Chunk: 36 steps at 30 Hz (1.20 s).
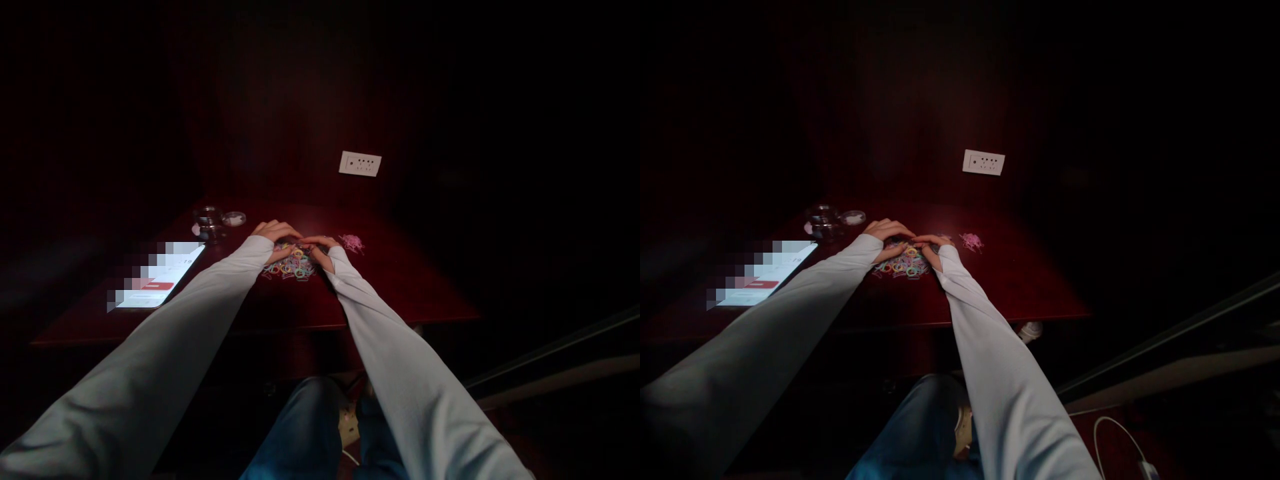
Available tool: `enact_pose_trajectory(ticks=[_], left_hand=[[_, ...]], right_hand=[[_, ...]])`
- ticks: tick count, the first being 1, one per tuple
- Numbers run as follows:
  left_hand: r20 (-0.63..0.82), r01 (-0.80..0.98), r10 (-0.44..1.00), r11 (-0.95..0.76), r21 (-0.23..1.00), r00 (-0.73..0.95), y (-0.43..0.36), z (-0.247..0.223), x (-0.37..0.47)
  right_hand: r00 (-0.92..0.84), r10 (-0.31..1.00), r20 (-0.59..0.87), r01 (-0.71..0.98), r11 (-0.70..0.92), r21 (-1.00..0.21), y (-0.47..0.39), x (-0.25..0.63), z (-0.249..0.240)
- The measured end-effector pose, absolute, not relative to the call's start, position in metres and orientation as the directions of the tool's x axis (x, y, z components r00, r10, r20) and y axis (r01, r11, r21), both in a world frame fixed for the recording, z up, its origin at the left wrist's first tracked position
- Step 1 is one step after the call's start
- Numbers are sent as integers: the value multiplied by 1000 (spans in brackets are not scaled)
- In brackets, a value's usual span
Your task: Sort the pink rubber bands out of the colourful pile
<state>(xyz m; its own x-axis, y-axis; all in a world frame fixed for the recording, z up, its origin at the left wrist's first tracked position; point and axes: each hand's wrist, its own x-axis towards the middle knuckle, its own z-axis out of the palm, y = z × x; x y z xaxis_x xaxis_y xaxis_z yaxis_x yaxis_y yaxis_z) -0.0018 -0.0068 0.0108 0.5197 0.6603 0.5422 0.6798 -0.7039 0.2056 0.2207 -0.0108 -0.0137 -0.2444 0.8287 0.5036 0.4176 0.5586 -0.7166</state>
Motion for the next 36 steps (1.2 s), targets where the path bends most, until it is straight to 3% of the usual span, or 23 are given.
enact_pose_trajectory(ticks=[4,10,14,26,33,36], left_hand=[[585,683,665,-689,241,465,-10,14,-2],[618,680,670,-676,282,410,-11,20,-6],[616,675,670,-680,285,415,-13,20,-6],[652,663,647,-693,285,396,7,3,-4],[627,648,654,-702,295,423,-4,9,0],[597,628,657,-717,304,461,-6,10,0]], right_hand=[[-253,811,527,488,577,-655,-18,217,-14],[-544,675,498,559,735,-384,-27,208,-17],[-555,670,493,582,737,-345,-24,208,-19],[-481,702,526,576,705,-414,-15,208,-22],[-207,807,554,553,563,-614,-13,214,-18],[-197,820,537,499,555,-665,-16,221,-13]])
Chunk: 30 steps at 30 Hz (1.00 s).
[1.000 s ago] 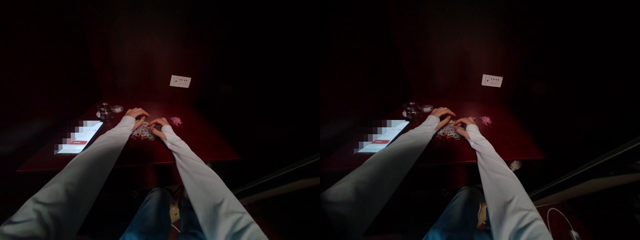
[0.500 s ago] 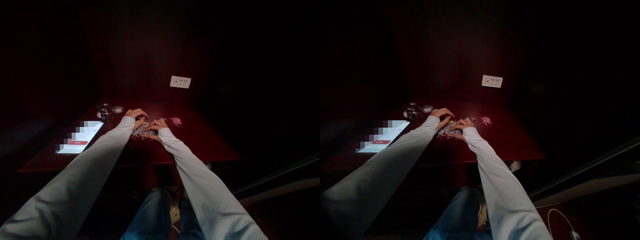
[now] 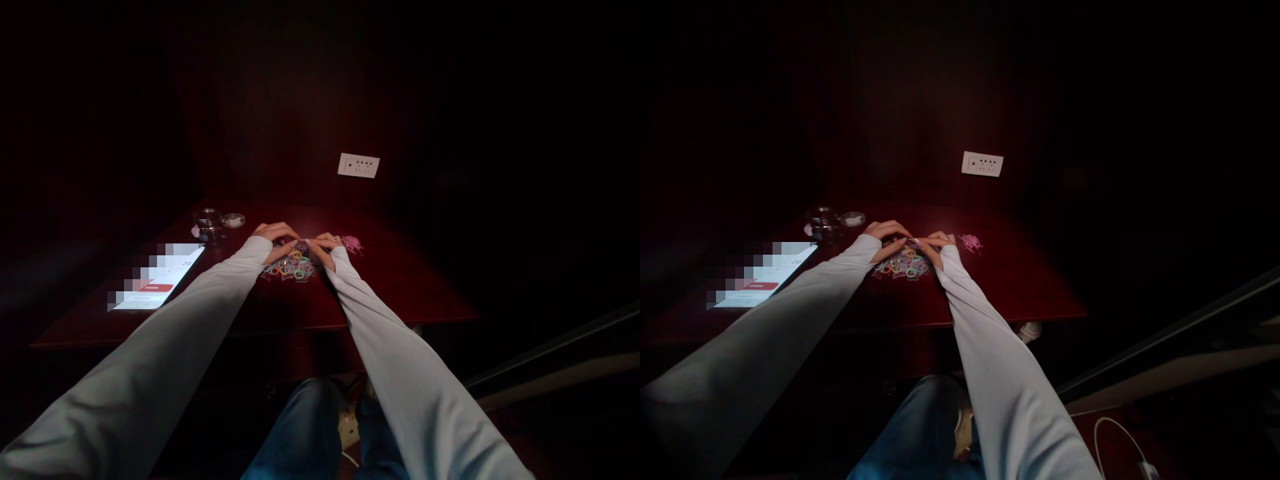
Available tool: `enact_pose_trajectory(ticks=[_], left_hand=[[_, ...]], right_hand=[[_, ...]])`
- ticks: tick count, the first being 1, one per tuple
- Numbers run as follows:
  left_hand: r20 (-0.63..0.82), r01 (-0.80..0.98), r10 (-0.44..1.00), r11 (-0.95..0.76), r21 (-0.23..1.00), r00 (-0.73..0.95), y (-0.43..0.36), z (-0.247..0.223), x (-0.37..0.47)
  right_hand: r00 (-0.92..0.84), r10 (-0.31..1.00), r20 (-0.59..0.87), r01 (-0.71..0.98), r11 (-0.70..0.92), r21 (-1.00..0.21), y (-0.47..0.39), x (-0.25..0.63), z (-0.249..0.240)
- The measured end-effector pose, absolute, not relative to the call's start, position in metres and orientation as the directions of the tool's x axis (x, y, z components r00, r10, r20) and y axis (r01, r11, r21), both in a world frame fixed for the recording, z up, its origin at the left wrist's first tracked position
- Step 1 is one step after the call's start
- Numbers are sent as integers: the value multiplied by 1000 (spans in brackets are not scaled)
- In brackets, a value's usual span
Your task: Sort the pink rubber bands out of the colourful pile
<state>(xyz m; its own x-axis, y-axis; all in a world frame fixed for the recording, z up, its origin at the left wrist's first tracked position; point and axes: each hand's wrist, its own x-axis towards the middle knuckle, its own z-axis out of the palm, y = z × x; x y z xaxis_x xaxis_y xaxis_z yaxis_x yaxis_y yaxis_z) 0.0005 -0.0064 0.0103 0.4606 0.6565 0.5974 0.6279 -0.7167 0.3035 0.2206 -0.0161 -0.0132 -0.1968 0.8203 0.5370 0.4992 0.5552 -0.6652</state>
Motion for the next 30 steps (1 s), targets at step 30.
enact_pose_trajectory(ticks=[30], left_hand=[[550,593,652,-741,315,522,8,-1,0]], right_hand=[[-188,795,577,552,571,-608,-13,213,-13]])
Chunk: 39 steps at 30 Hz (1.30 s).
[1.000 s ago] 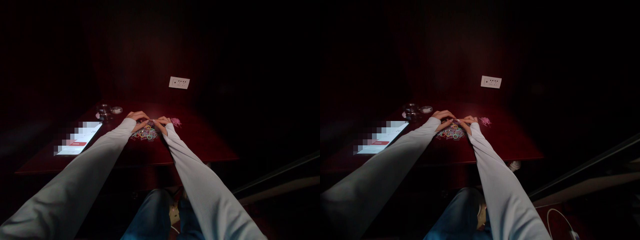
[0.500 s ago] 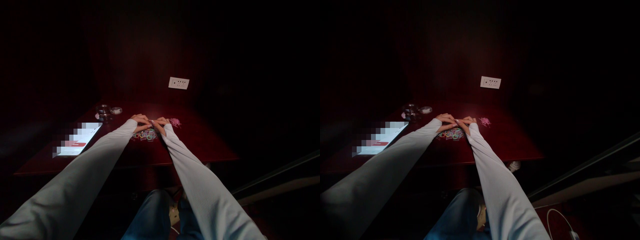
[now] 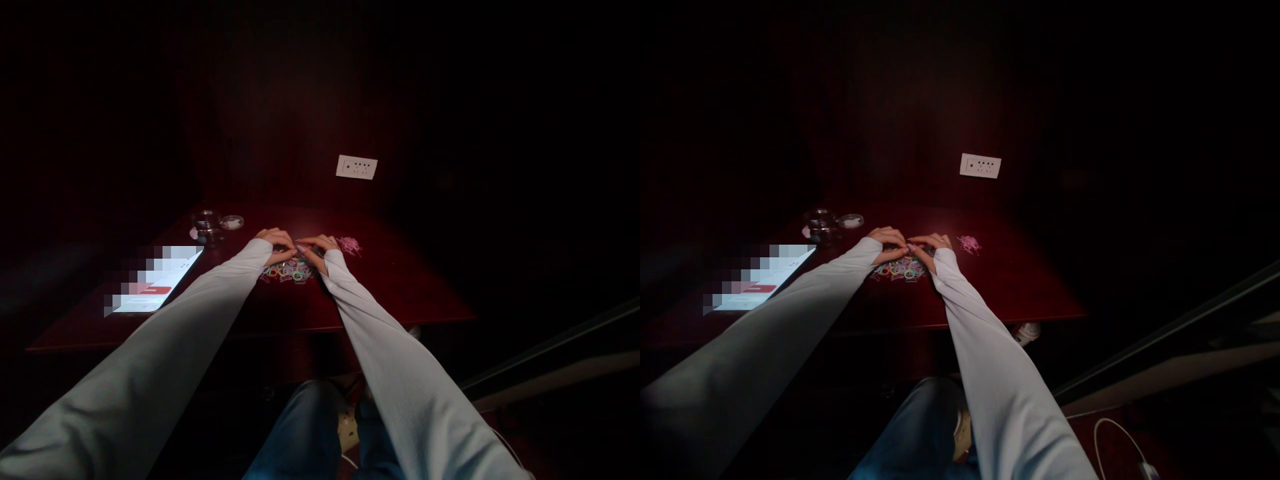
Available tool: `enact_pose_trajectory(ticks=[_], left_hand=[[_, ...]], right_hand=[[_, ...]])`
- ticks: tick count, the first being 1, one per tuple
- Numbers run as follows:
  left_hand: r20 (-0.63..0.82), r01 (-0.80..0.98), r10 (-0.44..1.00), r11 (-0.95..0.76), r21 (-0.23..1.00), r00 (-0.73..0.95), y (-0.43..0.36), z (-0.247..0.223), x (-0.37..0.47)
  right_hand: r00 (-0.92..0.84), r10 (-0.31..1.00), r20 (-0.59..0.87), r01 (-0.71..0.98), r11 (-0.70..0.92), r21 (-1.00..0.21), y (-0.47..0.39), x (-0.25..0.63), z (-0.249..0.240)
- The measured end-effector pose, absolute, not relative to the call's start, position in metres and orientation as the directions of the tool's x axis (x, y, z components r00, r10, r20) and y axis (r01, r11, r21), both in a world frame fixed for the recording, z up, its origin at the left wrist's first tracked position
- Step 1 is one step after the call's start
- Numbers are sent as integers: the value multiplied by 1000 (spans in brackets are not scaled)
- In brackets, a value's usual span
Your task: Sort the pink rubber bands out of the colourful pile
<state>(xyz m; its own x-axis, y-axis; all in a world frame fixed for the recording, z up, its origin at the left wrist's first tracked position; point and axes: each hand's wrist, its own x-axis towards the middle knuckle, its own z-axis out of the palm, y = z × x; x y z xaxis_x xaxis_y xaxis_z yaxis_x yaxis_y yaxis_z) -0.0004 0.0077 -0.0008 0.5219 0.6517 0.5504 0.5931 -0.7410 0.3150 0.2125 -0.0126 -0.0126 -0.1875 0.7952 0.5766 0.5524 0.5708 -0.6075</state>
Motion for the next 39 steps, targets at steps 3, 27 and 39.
enact_pose_trajectory(ticks=[3,27,39], left_hand=[[561,597,651,-739,312,512,7,-1,0],[696,733,684,-586,345,219,4,4,1],[664,708,696,-613,351,273,3,8,-4]], right_hand=[[-171,789,590,577,566,-589,-10,213,-14],[33,734,679,868,316,-384,31,251,-24],[339,764,550,673,212,-709,22,259,-16]])
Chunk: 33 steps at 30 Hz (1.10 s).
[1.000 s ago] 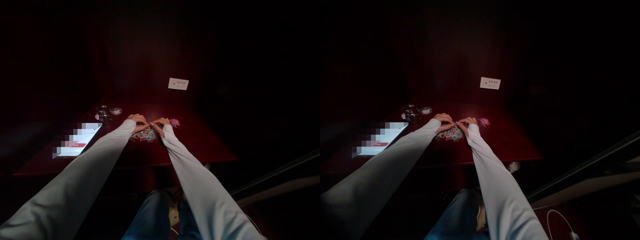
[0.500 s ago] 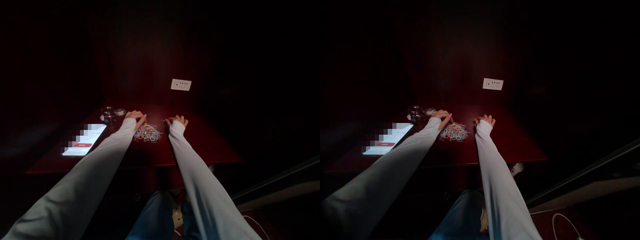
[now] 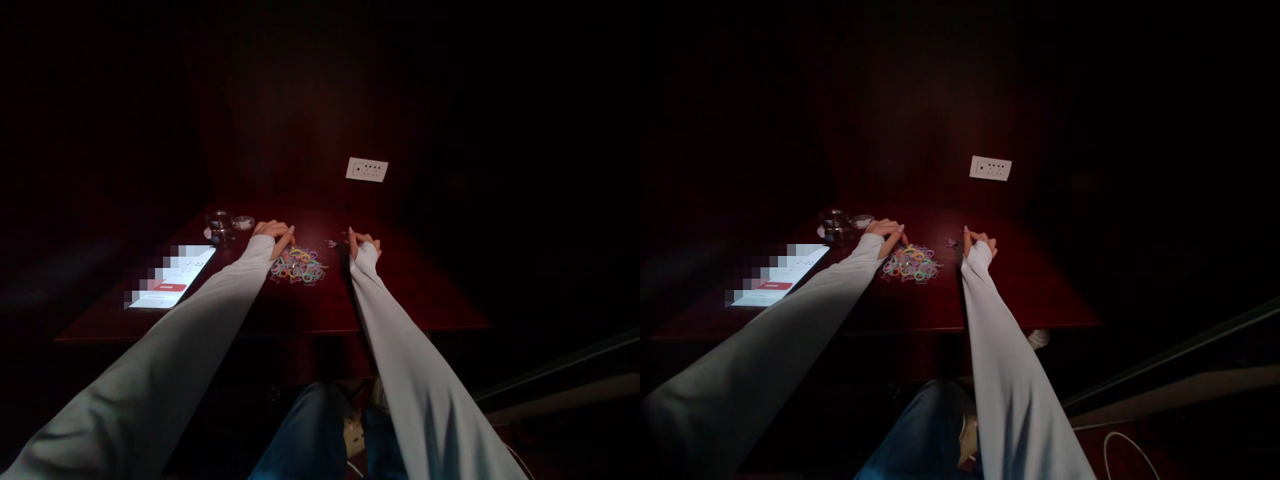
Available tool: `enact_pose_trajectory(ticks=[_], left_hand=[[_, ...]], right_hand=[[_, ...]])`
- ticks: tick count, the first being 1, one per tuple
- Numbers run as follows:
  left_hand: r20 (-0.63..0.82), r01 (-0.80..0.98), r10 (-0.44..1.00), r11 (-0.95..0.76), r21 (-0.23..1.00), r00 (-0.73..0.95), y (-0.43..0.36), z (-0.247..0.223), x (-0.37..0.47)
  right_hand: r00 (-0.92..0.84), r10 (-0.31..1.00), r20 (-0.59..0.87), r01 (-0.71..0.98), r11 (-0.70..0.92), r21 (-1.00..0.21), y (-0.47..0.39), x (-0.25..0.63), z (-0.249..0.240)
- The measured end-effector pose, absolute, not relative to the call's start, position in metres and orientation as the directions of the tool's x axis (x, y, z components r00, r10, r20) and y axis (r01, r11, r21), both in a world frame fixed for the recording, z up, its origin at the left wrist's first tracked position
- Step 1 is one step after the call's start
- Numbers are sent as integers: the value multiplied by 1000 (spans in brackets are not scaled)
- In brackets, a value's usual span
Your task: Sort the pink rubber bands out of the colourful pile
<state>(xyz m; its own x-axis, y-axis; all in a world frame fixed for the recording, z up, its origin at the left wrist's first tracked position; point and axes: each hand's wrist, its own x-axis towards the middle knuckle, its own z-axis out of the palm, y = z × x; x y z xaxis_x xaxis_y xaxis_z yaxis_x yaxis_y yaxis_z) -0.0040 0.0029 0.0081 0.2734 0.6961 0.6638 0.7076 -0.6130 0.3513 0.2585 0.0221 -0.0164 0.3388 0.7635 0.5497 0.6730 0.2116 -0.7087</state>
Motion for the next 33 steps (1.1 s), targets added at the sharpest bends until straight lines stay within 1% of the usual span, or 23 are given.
enact_pose_trajectory(ticks=[2,4,6,7,9,11,15,19,21,24,31,33], left_hand=[[681,708,688,-610,355,250,3,9,-4],[700,711,676,-608,353,231,3,8,-4],[711,713,666,-610,346,226,4,7,-5],[714,713,662,-613,341,228,5,7,-7],[719,709,651,-626,326,243,7,6,-10],[728,702,634,-642,308,261,9,5,-12],[756,691,595,-668,276,274,7,6,-10],[763,692,593,-664,283,257,0,9,-4],[766,691,591,-664,285,252,-1,9,-3],[772,696,584,-663,276,250,-1,9,-2],[764,708,590,-656,262,263,-1,9,-2],[763,707,587,-659,257,270,-1,9,-2]], right_hand=[[230,788,570,613,337,-714,14,257,-14],[63,815,575,560,449,-697,4,250,-12],[-112,822,559,547,521,-655,-7,240,-11],[-223,806,548,548,569,-613,-12,235,-10],[-423,733,532,544,675,-498,-19,226,-10],[-538,660,525,541,747,-386,-24,221,-9],[-625,573,530,553,805,-217,-25,221,-8],[-719,489,493,529,846,-66,-23,220,-8],[-756,441,484,499,867,-10,-23,216,-9],[-790,380,482,457,888,50,-23,211,-10],[-845,302,442,403,902,155,-21,207,-13],[-847,302,438,409,896,173,-20,206,-14]])
